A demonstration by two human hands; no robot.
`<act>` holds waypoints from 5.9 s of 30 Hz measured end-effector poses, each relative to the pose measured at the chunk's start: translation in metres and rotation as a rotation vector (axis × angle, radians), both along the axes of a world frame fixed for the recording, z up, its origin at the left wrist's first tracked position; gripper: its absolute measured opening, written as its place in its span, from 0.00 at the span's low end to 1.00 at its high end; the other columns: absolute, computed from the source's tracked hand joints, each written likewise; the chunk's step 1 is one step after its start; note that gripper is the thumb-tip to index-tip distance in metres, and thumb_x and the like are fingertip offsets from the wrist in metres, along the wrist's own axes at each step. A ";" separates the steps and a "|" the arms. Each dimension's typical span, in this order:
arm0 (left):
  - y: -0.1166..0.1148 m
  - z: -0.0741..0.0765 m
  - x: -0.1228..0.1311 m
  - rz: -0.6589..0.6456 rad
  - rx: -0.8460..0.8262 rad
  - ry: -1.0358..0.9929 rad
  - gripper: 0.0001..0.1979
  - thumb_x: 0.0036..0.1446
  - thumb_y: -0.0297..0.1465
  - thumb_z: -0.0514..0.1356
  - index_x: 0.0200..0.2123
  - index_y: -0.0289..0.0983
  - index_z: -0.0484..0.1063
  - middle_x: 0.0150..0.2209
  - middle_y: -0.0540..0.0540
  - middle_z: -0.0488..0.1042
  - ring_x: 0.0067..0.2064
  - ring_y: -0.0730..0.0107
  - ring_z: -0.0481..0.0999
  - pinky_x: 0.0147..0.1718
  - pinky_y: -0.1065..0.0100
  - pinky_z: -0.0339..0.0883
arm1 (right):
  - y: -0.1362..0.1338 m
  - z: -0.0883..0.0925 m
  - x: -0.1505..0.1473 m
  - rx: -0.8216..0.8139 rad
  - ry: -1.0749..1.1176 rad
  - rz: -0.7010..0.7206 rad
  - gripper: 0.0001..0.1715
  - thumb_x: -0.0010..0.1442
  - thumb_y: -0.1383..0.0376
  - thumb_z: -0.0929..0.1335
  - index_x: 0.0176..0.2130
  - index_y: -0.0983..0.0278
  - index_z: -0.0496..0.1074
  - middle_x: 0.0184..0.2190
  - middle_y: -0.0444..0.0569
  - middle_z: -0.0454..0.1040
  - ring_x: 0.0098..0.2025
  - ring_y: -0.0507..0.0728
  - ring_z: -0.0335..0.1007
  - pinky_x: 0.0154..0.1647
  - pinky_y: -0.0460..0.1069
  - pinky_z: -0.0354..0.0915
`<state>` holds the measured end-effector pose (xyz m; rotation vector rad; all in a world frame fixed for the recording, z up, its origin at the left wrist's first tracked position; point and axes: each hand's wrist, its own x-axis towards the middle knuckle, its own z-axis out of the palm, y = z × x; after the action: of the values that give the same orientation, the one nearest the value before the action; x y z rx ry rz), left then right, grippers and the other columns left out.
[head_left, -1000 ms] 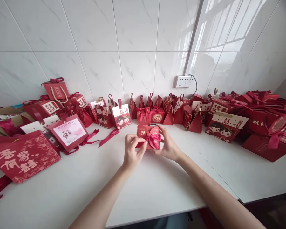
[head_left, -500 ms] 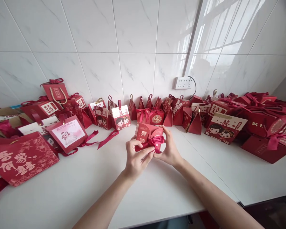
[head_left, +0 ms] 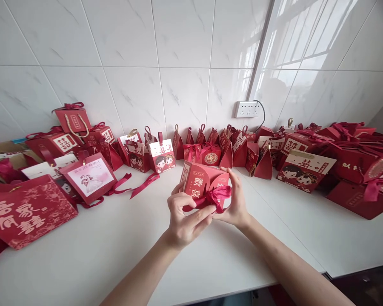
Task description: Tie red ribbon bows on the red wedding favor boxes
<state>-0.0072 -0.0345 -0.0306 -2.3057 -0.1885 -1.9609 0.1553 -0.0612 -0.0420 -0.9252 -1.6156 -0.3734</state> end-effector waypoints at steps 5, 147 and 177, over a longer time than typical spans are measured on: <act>0.000 0.002 -0.001 0.012 0.001 -0.001 0.06 0.57 0.27 0.59 0.34 0.41 0.76 0.34 0.49 0.53 0.36 0.71 0.62 0.46 0.54 0.69 | -0.002 0.001 0.000 -0.033 -0.011 -0.045 0.60 0.46 0.40 0.70 0.65 0.57 0.41 0.55 0.60 0.59 0.56 0.70 0.58 0.50 0.67 0.64; -0.002 0.000 0.000 -0.243 0.006 0.053 0.13 0.51 0.10 0.54 0.32 0.33 0.66 0.39 0.48 0.60 0.41 0.73 0.70 0.35 0.70 0.75 | 0.005 0.001 0.017 0.096 -0.077 0.001 0.52 0.43 0.51 0.76 0.59 0.56 0.50 0.54 0.60 0.58 0.55 0.70 0.61 0.46 0.66 0.67; -0.026 0.016 -0.014 -0.334 0.069 0.193 0.09 0.57 0.19 0.53 0.31 0.36 0.69 0.35 0.47 0.64 0.44 0.69 0.70 0.26 0.75 0.73 | 0.001 0.001 0.007 0.179 -0.019 0.065 0.48 0.49 0.40 0.68 0.59 0.54 0.49 0.54 0.58 0.58 0.56 0.69 0.61 0.49 0.68 0.64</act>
<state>-0.0211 -0.0610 -0.0147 -2.5962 0.2944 -1.8203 0.1618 -0.0603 -0.0412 -0.7339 -1.5974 -0.4745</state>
